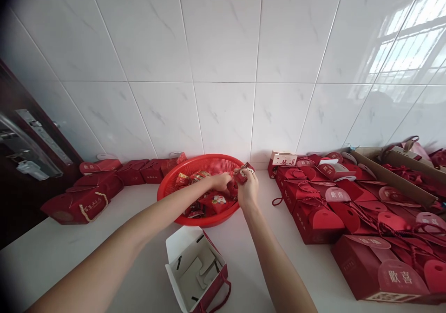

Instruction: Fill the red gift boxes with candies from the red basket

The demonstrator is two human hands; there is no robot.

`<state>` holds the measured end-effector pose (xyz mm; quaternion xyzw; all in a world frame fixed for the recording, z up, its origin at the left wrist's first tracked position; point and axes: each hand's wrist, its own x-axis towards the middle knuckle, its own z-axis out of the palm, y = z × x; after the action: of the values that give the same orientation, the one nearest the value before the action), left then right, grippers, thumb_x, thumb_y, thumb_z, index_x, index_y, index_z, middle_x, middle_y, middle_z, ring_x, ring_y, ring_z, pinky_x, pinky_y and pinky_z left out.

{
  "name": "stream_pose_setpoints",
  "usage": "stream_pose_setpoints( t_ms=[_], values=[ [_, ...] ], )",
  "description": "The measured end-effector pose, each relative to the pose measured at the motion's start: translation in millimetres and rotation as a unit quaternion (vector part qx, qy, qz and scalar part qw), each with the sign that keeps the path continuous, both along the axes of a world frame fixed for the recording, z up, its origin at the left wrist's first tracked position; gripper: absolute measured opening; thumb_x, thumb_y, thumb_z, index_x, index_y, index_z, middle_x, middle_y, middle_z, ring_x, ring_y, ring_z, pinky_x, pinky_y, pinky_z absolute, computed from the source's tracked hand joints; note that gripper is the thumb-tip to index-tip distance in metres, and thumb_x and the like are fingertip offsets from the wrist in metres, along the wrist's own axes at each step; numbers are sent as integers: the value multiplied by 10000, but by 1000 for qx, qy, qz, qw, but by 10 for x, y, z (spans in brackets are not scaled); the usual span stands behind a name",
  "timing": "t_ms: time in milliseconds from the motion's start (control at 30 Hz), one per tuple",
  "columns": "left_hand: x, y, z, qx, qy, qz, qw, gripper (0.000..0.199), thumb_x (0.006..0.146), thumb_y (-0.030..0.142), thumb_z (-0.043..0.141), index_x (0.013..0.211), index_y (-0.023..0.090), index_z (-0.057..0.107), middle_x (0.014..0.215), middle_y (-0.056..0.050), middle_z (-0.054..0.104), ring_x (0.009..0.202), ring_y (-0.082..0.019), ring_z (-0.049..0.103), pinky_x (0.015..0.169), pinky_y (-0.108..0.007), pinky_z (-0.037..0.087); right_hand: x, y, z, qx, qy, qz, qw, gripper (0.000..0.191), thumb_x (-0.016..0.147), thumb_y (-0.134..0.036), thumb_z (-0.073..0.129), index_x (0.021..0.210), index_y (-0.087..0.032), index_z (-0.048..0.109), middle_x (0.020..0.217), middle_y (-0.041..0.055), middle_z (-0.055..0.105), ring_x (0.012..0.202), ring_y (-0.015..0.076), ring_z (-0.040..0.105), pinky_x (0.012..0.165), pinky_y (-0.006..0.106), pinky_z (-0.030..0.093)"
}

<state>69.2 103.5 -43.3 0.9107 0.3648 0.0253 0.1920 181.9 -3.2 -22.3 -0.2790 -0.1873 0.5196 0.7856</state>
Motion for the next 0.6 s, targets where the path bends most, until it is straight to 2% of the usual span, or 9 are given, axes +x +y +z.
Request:
stream_pose_setpoints(
  t_ms=[133, 200, 367, 500, 600],
  values=[
    [-177, 69, 122, -4, -12, 22, 1000, 88, 620, 173, 756, 650, 184, 674, 642, 21, 651, 670, -165, 605, 641, -240, 456, -2, 10, -20, 7, 4, 4, 1000, 138, 631, -226, 672, 640, -215, 535, 633, -18, 643, 673, 138, 642, 682, 276, 529],
    [-291, 89, 228, 3, -23, 37, 999, 49, 671, 144, 688, 674, 187, 665, 665, 21, 651, 659, -155, 590, 623, -244, 434, -5, 16, -29, 9, 4, 3, 1000, 149, 639, -231, 675, 629, -214, 527, 644, -4, 655, 687, 144, 648, 684, 278, 532],
    [-506, 106, 434, 25, -43, 80, 996, 122, 763, 105, 590, 785, 182, 682, 785, -16, 670, 715, -157, 599, 631, -257, 428, -7, 18, -36, 12, 1, 0, 1000, 139, 657, -227, 690, 646, -210, 553, 668, -4, 660, 690, 147, 655, 703, 290, 548],
    [-414, 117, 357, 2, -28, 83, 996, 92, 854, 179, 643, 910, 172, 716, 903, -36, 699, 828, -177, 644, 729, -276, 509, 2, 4, -27, 17, -3, 6, 1000, 155, 660, -222, 694, 627, -211, 542, 657, -3, 657, 701, 150, 661, 714, 290, 557],
    [-217, 117, 200, -25, -18, 80, 996, 244, 954, 329, 638, 1133, 166, 670, 1140, -71, 678, 979, -210, 660, 851, -378, 568, 6, -3, -25, 20, -8, 6, 1000, 151, 666, -218, 700, 633, -213, 553, 671, 6, 676, 724, 159, 666, 728, 298, 565]
  ],
)
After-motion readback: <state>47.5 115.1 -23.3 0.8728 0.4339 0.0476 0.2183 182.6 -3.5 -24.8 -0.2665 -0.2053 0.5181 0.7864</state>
